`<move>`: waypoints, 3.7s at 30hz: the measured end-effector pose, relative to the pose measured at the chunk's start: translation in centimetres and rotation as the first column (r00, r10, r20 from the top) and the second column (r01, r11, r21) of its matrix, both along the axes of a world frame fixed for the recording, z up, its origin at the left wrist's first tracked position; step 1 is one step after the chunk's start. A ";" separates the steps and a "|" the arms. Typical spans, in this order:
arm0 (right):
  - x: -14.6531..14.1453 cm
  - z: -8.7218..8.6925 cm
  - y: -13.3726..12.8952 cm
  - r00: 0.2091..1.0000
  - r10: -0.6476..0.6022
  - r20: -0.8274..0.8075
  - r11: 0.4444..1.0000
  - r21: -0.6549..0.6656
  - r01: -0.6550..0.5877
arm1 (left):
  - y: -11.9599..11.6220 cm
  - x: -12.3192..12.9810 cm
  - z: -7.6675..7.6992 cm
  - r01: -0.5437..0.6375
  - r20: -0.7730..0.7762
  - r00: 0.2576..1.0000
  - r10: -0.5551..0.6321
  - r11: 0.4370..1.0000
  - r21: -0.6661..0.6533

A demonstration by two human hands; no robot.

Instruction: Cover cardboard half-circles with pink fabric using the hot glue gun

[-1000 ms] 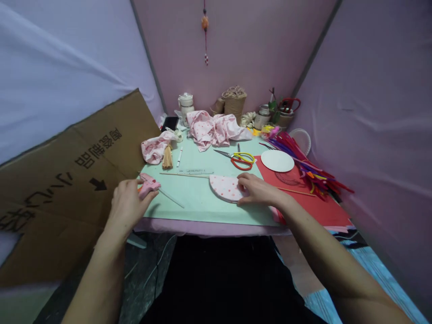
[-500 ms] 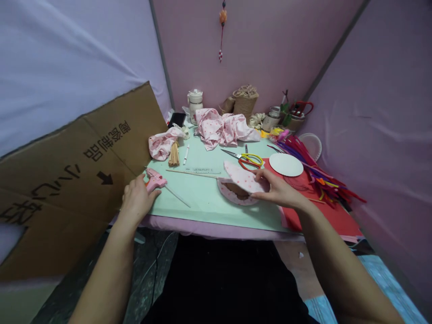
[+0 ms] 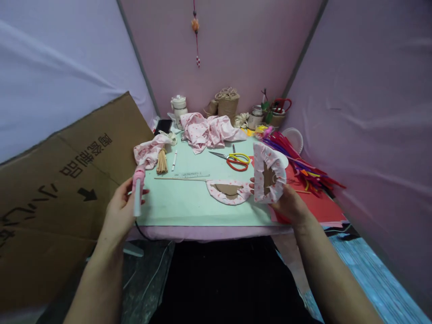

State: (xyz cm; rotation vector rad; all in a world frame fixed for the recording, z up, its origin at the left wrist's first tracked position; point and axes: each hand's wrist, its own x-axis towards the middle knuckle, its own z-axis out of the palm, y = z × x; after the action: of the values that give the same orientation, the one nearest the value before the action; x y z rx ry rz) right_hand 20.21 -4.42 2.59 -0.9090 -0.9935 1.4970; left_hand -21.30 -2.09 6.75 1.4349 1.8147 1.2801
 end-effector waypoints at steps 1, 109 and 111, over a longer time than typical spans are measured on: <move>0.1 -0.3 -0.2 1.000 0.008 -0.015 1.000 0.001 -0.008 | 0.1 0.8 0.2 0.008 0.140 0.990 -0.007 1.000 -0.004; 2.7 -4.0 -1.3 0.975 -0.060 -0.214 0.998 -0.033 0.054 | 5.7 16.5 0.3 0.558 -0.053 0.735 -0.675 0.649 -0.517; 2.7 -4.0 -1.3 0.975 -0.063 -0.213 0.998 -0.034 0.057 | 5.5 16.5 0.6 0.556 -0.061 0.734 -0.676 0.650 -0.518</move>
State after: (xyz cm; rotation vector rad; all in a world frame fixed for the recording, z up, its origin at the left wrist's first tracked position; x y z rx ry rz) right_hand 22.91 -5.72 -1.41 -0.7714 -0.7830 1.5249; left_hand -4.81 3.45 7.36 1.7516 1.4054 0.2807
